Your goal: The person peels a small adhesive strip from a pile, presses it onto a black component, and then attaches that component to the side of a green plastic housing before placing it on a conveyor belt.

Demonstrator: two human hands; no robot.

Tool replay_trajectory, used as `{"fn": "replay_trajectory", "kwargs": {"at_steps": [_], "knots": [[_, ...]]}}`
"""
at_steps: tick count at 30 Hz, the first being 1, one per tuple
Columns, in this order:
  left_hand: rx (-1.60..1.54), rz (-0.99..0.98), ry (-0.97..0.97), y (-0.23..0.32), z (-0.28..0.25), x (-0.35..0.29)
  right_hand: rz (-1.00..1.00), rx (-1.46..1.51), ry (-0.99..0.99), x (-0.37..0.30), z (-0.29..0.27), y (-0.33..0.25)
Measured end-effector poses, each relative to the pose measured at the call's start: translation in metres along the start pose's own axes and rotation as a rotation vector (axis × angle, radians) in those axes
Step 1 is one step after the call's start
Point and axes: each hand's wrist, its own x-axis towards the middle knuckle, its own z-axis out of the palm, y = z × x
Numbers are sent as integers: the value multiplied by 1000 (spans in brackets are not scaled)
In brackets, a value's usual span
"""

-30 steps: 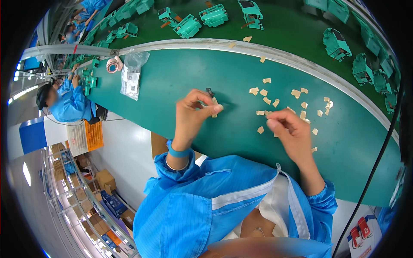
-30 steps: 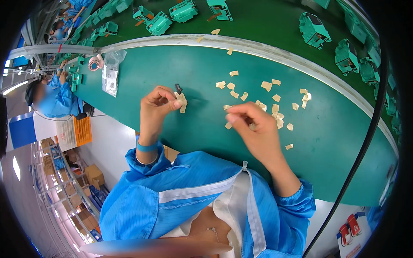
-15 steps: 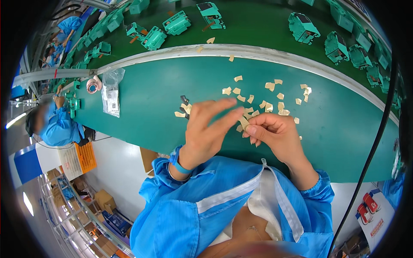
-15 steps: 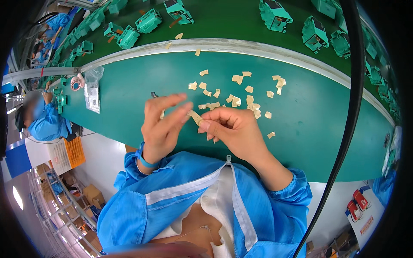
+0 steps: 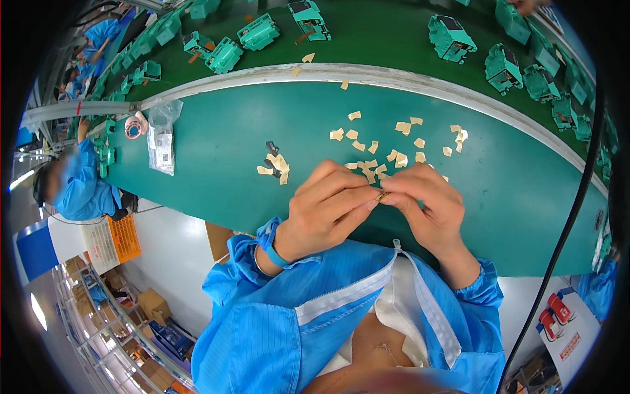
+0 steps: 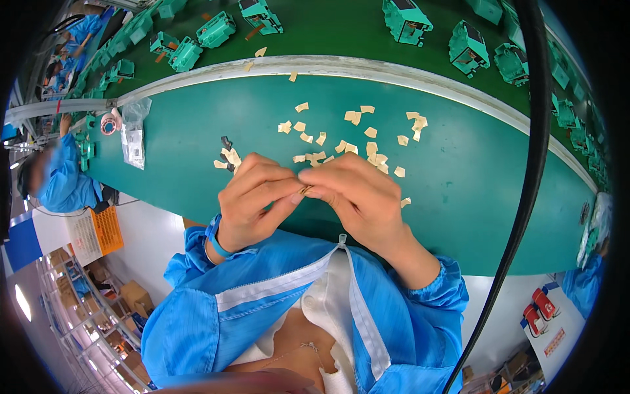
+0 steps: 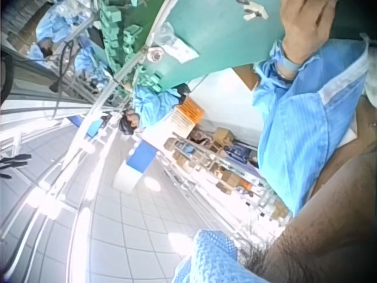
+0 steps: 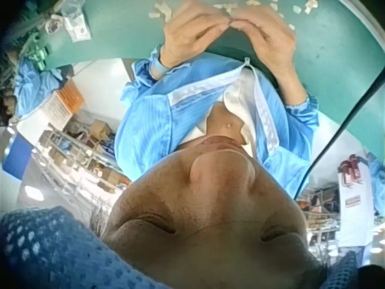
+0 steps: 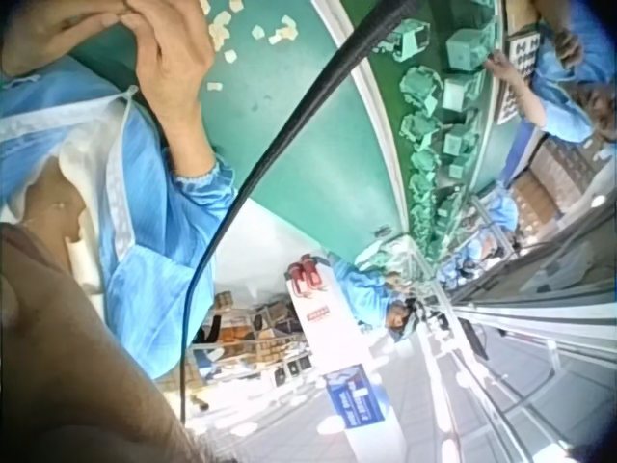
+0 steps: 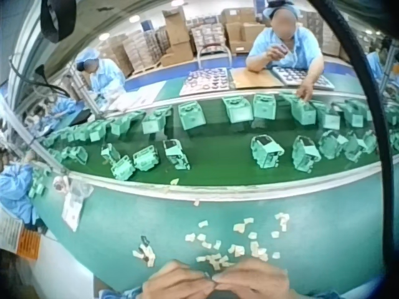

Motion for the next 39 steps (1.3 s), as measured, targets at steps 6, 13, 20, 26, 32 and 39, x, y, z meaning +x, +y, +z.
{"fn": "replay_trajectory", "kwargs": {"at_steps": [6,13,20,26,32,39], "knots": [[-200,-204,-36,2,0,-2,-459,-257,-118,1,-8,14],[-7,-107,17,0,6,-1,-87,7,-58,-1,-10,6],[166,67,71,-1,5,1,28,93,-170,4,-12,1],[232,119,55,2,4,3,139,185,-150,4,-14,7],[31,-24,33,2,6,2,-257,-129,-146,7,-14,13],[20,-158,48,-5,4,0,-341,-217,-87,2,-17,8]]}}
